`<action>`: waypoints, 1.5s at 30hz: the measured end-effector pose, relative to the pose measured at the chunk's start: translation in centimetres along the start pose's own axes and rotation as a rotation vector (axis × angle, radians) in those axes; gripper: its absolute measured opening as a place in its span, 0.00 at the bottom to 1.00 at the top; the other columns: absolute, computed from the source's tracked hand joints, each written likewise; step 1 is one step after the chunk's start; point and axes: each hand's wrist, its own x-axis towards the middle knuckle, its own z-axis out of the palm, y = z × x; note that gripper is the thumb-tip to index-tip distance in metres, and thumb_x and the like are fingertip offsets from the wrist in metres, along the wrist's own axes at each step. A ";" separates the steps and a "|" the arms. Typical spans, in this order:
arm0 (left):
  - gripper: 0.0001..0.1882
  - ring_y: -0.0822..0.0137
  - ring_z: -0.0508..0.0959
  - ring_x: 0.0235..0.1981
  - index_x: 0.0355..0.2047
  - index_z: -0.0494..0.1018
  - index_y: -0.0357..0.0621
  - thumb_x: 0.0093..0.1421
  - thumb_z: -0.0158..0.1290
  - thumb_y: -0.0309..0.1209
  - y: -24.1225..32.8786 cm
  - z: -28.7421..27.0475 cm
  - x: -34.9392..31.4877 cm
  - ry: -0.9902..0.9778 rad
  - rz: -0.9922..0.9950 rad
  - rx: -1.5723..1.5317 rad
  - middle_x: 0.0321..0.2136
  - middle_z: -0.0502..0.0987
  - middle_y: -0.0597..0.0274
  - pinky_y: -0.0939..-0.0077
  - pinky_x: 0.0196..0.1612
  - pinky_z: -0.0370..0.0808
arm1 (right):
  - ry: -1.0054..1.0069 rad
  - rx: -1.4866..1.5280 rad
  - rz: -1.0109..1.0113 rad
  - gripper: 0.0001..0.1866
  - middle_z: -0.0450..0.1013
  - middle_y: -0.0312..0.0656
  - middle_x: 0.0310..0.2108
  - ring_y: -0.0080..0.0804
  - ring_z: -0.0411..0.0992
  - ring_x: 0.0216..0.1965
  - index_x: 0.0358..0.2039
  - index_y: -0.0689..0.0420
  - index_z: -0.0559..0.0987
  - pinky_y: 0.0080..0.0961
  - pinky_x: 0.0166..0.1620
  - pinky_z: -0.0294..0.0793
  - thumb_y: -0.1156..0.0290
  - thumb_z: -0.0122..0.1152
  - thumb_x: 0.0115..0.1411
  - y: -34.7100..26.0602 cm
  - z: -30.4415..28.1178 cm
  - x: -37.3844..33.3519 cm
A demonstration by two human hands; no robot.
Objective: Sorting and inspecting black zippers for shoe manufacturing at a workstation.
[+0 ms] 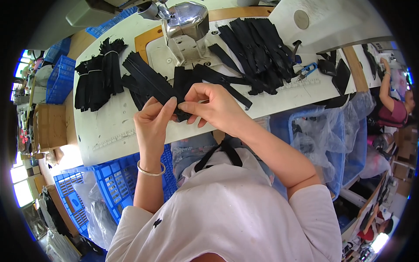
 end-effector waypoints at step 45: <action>0.10 0.80 0.70 0.17 0.22 0.73 0.38 0.56 0.60 0.29 2.2 0.1 3.1 -0.076 -0.269 -0.561 0.18 0.74 0.66 0.86 0.19 0.68 | -0.077 -0.096 -0.057 0.08 0.76 0.39 0.23 0.21 0.75 0.26 0.31 0.66 0.78 0.16 0.29 0.72 0.72 0.60 0.59 -2.2 -1.8 0.0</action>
